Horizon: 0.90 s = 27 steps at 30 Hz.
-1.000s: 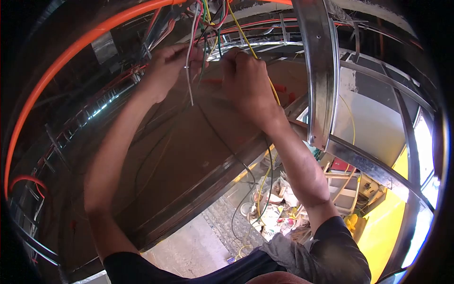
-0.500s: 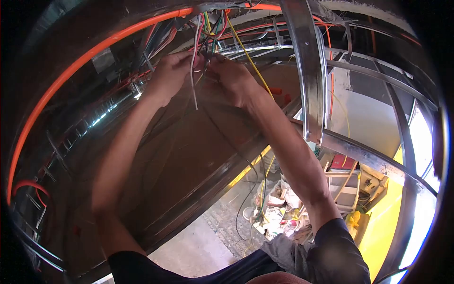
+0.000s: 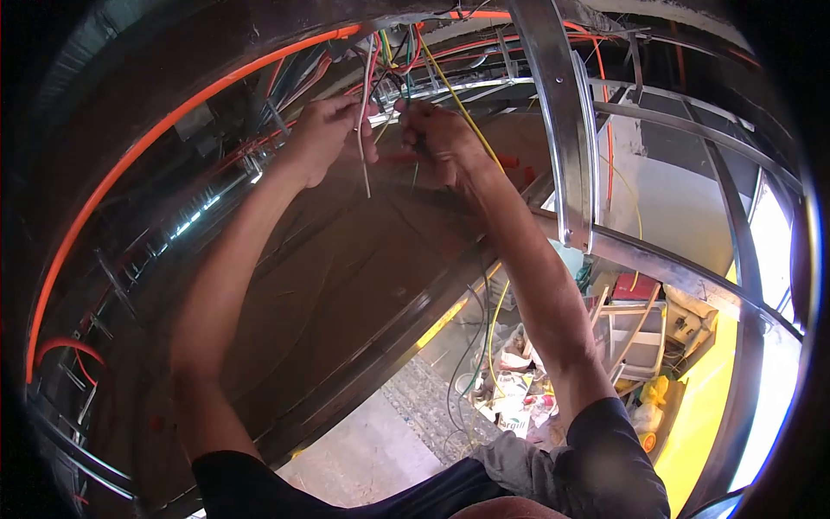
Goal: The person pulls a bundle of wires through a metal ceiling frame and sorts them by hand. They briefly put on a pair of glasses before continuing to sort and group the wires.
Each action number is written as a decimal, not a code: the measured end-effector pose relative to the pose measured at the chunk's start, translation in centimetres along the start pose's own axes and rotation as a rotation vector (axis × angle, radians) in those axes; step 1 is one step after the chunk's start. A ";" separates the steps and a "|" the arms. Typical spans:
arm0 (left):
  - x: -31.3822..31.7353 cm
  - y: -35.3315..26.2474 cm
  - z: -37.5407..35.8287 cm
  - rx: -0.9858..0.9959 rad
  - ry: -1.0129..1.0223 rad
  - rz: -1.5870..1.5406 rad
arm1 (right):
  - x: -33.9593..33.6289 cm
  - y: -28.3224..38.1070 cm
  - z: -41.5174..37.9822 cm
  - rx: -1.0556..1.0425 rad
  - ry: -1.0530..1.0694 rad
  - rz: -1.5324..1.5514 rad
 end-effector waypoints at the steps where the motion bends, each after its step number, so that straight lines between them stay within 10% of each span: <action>1: 0.1 0.1 -0.1 0.018 0.023 -0.068 | 0.2 0.1 -0.2 -0.007 0.004 -0.010; 27: -0.6 1.0 0.2 0.074 0.000 0.086 | 0.6 1.1 -0.9 -0.104 -0.070 -0.185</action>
Point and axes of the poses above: each hand's wrist, its own z-axis towards the middle knuckle, its own x-axis out of the palm, y = z × x, the point moved 8 cm from there along z, towards the middle knuckle, and after that the axes turned 14 degrees about z, right-handed, at the moved point
